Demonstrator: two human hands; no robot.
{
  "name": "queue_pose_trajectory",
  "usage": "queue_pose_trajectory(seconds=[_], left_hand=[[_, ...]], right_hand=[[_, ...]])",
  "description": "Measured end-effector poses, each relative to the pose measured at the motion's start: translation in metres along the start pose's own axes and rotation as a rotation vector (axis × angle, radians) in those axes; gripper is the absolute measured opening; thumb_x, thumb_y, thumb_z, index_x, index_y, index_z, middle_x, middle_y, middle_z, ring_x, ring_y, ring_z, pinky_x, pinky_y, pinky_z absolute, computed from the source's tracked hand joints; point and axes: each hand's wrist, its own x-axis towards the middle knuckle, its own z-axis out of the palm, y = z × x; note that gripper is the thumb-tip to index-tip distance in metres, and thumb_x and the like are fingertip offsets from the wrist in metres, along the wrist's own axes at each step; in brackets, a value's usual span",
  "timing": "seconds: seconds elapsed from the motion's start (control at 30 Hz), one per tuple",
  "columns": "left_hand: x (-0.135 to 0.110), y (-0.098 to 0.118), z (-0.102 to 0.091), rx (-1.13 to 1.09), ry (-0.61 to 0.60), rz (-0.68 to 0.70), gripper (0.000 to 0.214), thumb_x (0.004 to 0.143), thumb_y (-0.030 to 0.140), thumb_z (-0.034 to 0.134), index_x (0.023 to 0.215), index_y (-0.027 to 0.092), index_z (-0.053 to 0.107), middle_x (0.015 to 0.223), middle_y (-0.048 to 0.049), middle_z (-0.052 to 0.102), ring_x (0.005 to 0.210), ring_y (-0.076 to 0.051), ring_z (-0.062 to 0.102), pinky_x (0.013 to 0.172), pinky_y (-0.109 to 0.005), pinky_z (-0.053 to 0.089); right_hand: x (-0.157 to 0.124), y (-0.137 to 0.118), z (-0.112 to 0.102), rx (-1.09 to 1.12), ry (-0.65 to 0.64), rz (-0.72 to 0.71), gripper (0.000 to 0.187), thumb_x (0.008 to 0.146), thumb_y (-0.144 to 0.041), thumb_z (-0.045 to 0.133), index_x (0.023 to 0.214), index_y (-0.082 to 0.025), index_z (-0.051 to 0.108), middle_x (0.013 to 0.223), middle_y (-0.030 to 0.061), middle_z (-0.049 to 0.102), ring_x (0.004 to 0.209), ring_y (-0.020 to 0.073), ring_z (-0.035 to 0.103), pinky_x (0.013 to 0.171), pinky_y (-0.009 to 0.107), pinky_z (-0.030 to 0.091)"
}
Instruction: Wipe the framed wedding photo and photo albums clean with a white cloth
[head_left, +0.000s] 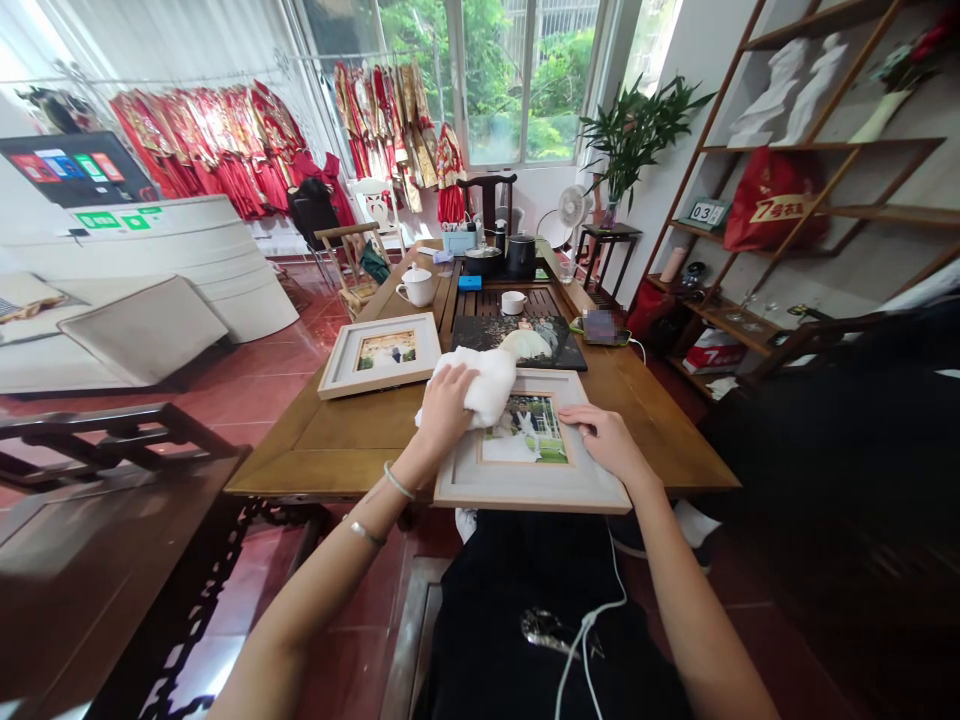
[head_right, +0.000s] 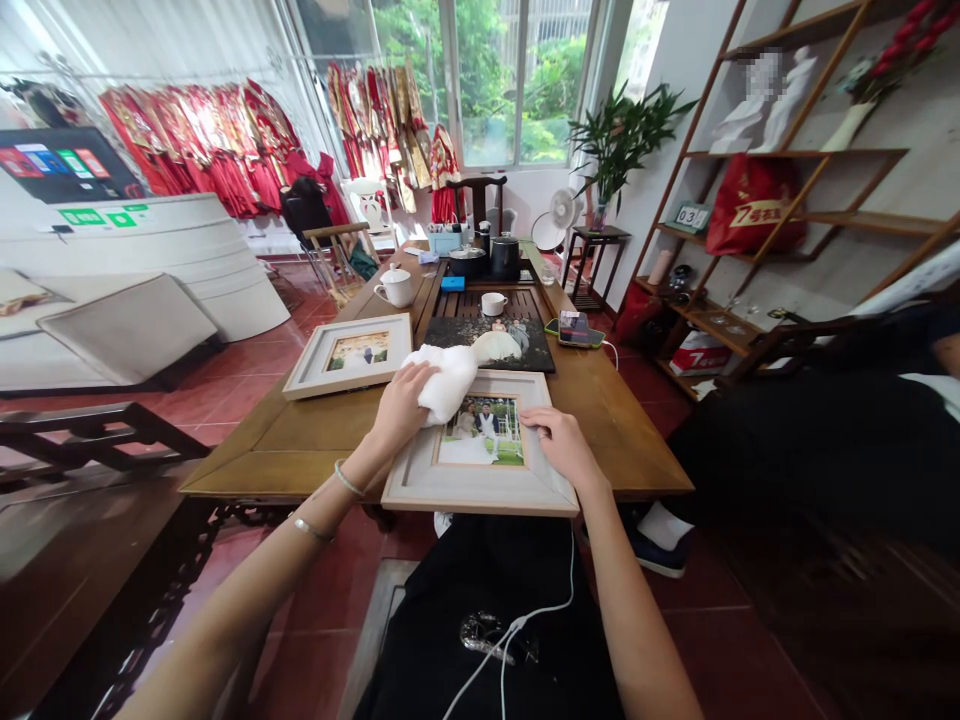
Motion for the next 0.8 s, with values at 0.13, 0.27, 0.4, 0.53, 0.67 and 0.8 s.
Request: queue_pose_trajectory(seconds=[0.13,0.27,0.4,0.53,0.67,0.8], left_hand=[[0.011,-0.007,0.005,-0.022,0.034,0.001,0.052,0.073,0.001,0.049,0.123,0.014,0.057,0.136,-0.011,0.054,0.128,-0.027,0.045,0.111,-0.045,0.034],[0.005,-0.005,-0.002,-0.013,-0.068,0.077,0.053,0.072,-0.002,0.048,0.122,0.011,0.058,0.138,-0.0127,0.052,0.135,-0.029,0.038,0.113,-0.048,0.031],[-0.016,-0.002,-0.013,-0.046,-0.168,0.12,0.058,0.065,-0.005,0.052,0.121,0.009,0.059,0.139,-0.0133,0.051,0.139,-0.031,0.032,0.114,-0.046,0.031],[-0.047,0.004,-0.026,-0.128,-0.205,0.129,0.063,0.061,-0.007,0.054,0.12,0.012,0.06,0.139,-0.0131,0.051,0.139,-0.031,0.03,0.113,-0.049,0.033],[-0.079,0.011,-0.045,-0.233,-0.267,0.128,0.069,0.058,-0.008,0.055,0.122,0.018,0.059,0.141,-0.0109,0.05,0.14,-0.029,0.03,0.112,-0.051,0.034],[-0.106,0.017,-0.064,-0.325,-0.336,0.146,0.064,0.065,-0.003,0.057,0.124,0.022,0.059,0.141,-0.0086,0.05,0.14,-0.027,0.03,0.112,-0.051,0.033]], right_hand=[[0.0,0.0,0.001,0.02,0.004,0.001,0.047,0.068,0.002,0.04,0.089,-0.02,0.076,0.104,0.0047,0.075,0.102,0.02,0.068,0.098,0.039,0.05],[0.0,-0.001,0.003,0.032,0.038,0.01,0.046,0.068,0.002,0.04,0.086,-0.02,0.077,0.101,0.0053,0.075,0.1,0.0202,0.069,0.098,0.039,0.05],[0.0,-0.002,0.005,0.037,0.061,0.022,0.045,0.07,0.0,0.041,0.086,-0.022,0.077,0.1,0.0043,0.075,0.099,0.0197,0.069,0.098,0.039,0.05],[0.0,-0.003,0.004,0.032,0.062,0.033,0.044,0.071,-0.001,0.041,0.086,-0.021,0.077,0.101,0.0046,0.075,0.099,0.0197,0.069,0.098,0.038,0.05],[0.0,-0.004,0.004,0.025,0.066,0.042,0.044,0.07,0.0,0.041,0.085,-0.02,0.077,0.1,0.0051,0.075,0.1,0.0197,0.069,0.099,0.038,0.05],[0.0,-0.004,0.004,0.027,0.07,0.034,0.044,0.069,0.0,0.04,0.084,-0.019,0.077,0.099,0.0056,0.076,0.1,0.0206,0.069,0.099,0.039,0.05]])
